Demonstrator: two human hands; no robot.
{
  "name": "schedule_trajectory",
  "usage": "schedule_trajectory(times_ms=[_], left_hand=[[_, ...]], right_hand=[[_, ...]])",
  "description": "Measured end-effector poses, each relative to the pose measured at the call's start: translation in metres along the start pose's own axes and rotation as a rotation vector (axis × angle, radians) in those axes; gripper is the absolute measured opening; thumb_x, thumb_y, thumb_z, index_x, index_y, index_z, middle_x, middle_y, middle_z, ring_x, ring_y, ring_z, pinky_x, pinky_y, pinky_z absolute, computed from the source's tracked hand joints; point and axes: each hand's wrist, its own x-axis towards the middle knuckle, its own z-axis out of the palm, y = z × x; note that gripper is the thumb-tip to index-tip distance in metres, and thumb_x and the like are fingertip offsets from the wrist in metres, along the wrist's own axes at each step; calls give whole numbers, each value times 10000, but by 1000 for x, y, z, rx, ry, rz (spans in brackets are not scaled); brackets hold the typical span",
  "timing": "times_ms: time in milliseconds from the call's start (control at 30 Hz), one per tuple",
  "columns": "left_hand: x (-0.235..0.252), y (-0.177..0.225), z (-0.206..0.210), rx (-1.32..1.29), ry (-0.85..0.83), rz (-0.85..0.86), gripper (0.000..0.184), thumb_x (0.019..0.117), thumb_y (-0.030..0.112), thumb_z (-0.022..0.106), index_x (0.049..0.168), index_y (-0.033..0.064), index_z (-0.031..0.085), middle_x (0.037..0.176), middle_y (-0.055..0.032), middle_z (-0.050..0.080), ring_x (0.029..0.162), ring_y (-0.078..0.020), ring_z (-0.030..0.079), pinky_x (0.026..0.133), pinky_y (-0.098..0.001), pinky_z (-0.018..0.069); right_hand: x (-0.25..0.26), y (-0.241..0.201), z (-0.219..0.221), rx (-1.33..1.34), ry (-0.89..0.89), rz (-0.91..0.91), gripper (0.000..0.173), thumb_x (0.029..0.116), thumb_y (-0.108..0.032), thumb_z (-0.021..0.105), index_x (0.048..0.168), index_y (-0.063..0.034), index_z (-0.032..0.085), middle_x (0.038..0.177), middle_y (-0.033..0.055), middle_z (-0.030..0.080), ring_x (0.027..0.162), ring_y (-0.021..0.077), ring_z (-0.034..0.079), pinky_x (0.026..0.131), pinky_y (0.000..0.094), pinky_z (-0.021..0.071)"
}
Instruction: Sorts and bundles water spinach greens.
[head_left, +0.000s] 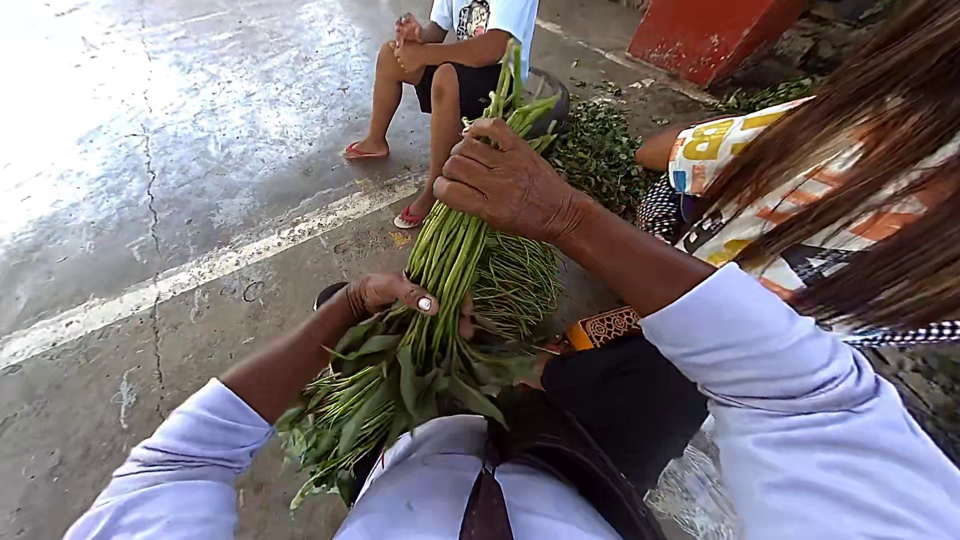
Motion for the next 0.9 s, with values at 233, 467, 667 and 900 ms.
schedule_trajectory(times_ms=[233,467,667,900], left_hand=[[-78,100,-14,1344,296,-1090,323,800,312,881,940,63,729,709,-73,650,615,-210,628,581,-462,527],[-100,-15,14,1120,243,-1491,509,855,307,848,1134,-76,660,1037,-258,673,1024,-429,652,895,-654,490],[-145,-48,18,647,382,-1183,494,854,229,848,1242,4,638,1091,-165,703,1006,-280,684,938,-512,537],[-191,-46,2,713,637,-1174,844,851,401,838,1522,108,418,1437,-228,536,1298,-391,545,1064,-613,439]], right_hand=[[8,-127,111,243,-6,575,186,937,27,581,1108,13,654,1031,218,713,976,394,698,884,547,507],[-20,-235,144,471,-322,541,148,979,30,539,1081,26,647,988,230,685,960,404,698,843,550,526],[-26,-229,142,601,-381,402,124,988,35,526,1059,4,623,987,216,686,981,401,692,880,549,517],[-28,-229,136,652,-538,469,143,974,47,536,1085,22,623,989,227,685,975,412,687,867,560,507]])
